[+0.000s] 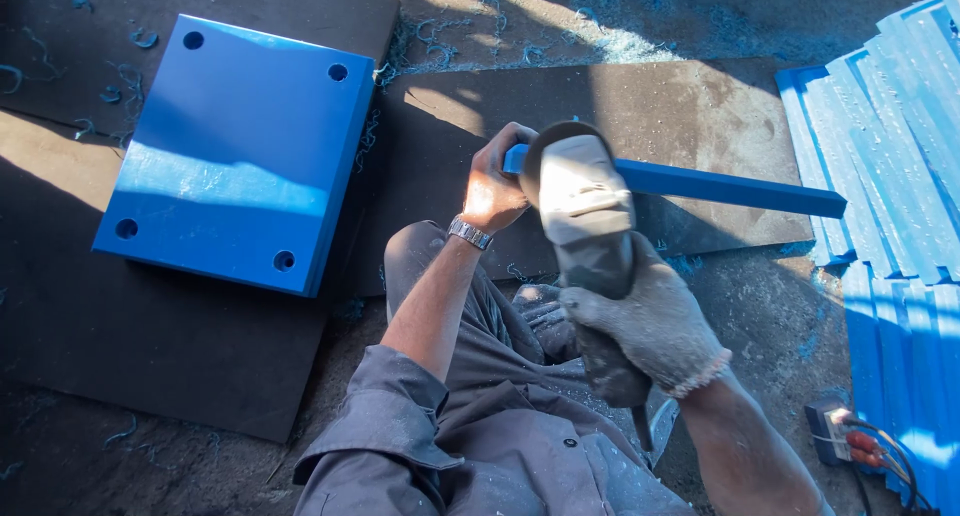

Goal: Grinding the edges of blue plastic blocks using an angle grinder.

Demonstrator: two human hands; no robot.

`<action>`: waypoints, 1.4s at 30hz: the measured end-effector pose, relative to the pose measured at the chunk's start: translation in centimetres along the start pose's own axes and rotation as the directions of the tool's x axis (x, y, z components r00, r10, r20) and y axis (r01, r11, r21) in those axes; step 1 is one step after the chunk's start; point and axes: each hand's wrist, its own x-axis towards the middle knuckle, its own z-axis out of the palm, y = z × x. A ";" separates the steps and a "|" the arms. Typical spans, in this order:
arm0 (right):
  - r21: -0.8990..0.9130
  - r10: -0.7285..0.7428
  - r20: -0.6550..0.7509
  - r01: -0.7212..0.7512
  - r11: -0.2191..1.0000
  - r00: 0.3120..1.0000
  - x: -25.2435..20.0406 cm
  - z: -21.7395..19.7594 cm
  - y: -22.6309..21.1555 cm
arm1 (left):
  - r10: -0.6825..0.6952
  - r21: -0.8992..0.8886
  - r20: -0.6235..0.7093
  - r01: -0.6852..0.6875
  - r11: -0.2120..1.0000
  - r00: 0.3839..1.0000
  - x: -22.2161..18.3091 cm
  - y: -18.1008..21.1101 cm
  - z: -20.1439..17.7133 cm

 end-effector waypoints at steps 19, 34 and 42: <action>0.103 0.002 0.049 -0.007 0.995 0.999 -1.7 2.5 -1.1 | 0.082 -0.025 0.032 -0.081 0.996 0.996 -0.3 -1.1 -0.5; 0.683 0.040 0.087 -0.089 0.725 0.995 -4.0 -3.7 3.4 | -0.063 0.028 0.065 0.062 0.998 0.996 -0.8 2.5 -1.5; 0.791 0.264 -0.244 0.034 0.611 0.933 -5.1 -11.9 10.7 | -0.011 0.027 0.057 0.010 1.000 0.998 -1.4 -0.2 -2.6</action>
